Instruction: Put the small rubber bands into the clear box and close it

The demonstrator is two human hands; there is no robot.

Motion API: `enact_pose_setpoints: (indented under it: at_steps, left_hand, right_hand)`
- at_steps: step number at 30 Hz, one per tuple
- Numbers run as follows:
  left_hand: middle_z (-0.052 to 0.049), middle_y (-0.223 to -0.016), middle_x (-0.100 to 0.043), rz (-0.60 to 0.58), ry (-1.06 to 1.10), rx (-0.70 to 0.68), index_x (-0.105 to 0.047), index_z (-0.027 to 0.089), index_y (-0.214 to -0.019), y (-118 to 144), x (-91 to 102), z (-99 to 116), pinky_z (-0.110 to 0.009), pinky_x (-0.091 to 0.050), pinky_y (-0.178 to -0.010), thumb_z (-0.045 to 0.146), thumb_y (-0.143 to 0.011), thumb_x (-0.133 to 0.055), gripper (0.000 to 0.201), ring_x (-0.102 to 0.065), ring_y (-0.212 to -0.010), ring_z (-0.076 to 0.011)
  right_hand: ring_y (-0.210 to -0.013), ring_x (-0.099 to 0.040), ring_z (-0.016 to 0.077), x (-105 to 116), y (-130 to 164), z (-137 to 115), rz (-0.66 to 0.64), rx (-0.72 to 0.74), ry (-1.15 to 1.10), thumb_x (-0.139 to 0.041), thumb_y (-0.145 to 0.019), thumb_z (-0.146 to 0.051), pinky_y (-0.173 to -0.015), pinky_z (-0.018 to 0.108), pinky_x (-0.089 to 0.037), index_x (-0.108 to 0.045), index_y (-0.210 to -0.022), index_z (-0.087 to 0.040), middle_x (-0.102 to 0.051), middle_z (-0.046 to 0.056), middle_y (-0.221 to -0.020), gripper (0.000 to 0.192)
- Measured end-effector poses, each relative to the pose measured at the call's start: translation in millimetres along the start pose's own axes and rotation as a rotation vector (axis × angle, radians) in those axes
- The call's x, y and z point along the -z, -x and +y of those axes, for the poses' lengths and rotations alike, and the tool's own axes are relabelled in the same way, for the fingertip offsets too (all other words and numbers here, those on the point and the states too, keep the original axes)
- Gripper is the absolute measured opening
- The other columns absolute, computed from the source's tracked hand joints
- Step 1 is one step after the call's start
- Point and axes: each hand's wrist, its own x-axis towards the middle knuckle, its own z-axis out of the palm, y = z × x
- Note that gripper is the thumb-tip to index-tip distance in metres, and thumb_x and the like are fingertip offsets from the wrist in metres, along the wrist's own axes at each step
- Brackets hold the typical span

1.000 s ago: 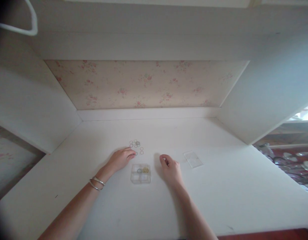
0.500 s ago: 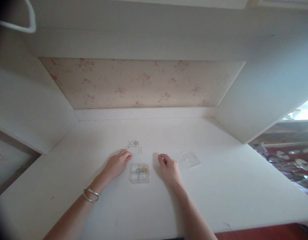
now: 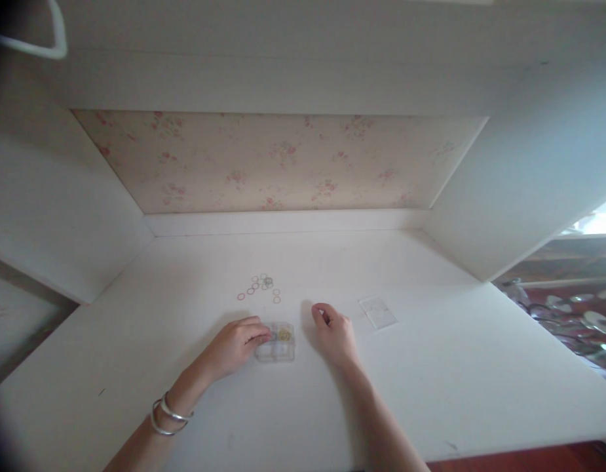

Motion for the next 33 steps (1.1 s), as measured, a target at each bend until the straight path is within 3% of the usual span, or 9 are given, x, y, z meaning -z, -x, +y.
enact_pose_setpoints:
  at_steps: [2,8,13,17,20,26,33]
  left_hand:
    - [-0.003,-0.079,-0.064,0.04,0.049,0.029,-0.069,0.022,-0.089,0,1.7,-4,-0.023,-0.043,-0.067,0.034,-0.093,-0.039,0.032,-0.057,-0.072,-0.0133]
    - [-0.003,-0.087,-0.068,0.323,0.129,0.198,-0.065,0.019,-0.095,5,8.7,-23,-0.021,-0.045,-0.069,0.041,-0.091,-0.041,0.032,-0.06,-0.075,-0.0134]
    - [0.001,-0.064,-0.063,0.279,0.014,0.296,-0.065,0.02,-0.09,5,1.1,-38,-0.021,-0.039,-0.055,0.04,-0.09,-0.04,0.032,-0.055,-0.057,-0.0124]
    - [0.001,-0.065,-0.064,0.258,0.043,0.306,-0.065,0.02,-0.088,2,-4.1,-45,-0.021,-0.04,-0.056,0.037,-0.089,-0.041,0.029,-0.056,-0.057,-0.0125]
    - [0.0,-0.071,-0.066,0.268,0.096,0.318,-0.065,0.02,-0.089,1,-3.4,-49,-0.022,-0.041,-0.059,0.038,-0.088,-0.043,0.029,-0.059,-0.062,-0.0129]
    - [-0.001,-0.069,-0.065,0.254,0.148,0.337,-0.065,0.018,-0.09,0,-1.1,-51,-0.022,-0.04,-0.056,0.039,-0.088,-0.041,0.032,-0.058,-0.061,-0.0134]
    - [-0.001,-0.068,-0.063,0.234,0.138,0.317,-0.065,0.018,-0.094,-2,1.1,-50,-0.022,-0.037,-0.055,0.038,-0.089,-0.038,0.034,-0.055,-0.059,-0.0133]
  right_hand:
    - [-0.051,-0.045,0.0128,0,0,-1,0.0,-0.003,0.0,-0.041,-0.083,-0.053,-0.049,0.023,-0.03,-0.069,-0.088,-0.02,-0.049,-0.002,-0.052,0.043]
    - [-0.052,-0.047,0.013,1,0,-2,-0.027,0.002,0.009,-0.042,-0.083,-0.051,-0.051,0.023,-0.032,-0.069,-0.088,-0.021,-0.051,-0.002,-0.054,0.041]
    - [-0.058,-0.051,0.014,-4,-12,-10,-0.109,0.026,0.016,-0.044,-0.083,-0.046,-0.055,0.023,-0.035,-0.068,-0.089,-0.022,-0.058,-0.001,-0.062,0.035]
    - [-0.07,-0.055,0.0138,-16,-38,-31,-0.256,0.291,0.115,-0.045,-0.084,-0.034,-0.065,0.023,-0.038,-0.068,-0.083,-0.022,-0.064,0.002,-0.081,0.027]
    - [-0.075,-0.057,0.0131,-30,-63,-49,-0.324,0.387,0.233,-0.043,-0.085,-0.029,-0.069,0.022,-0.038,-0.069,-0.084,-0.023,-0.065,0.003,-0.088,0.026]
    - [-0.079,-0.06,0.016,-61,-102,-72,-0.365,0.348,0.385,-0.046,-0.083,-0.027,-0.068,0.022,-0.038,-0.072,-0.08,-0.021,-0.068,0.005,-0.087,0.026]
    - [-0.076,-0.063,0.0168,-79,-119,-78,-0.44,0.252,0.524,-0.054,-0.078,-0.033,-0.062,0.021,-0.039,-0.074,-0.082,-0.022,-0.071,0.005,-0.081,0.023]
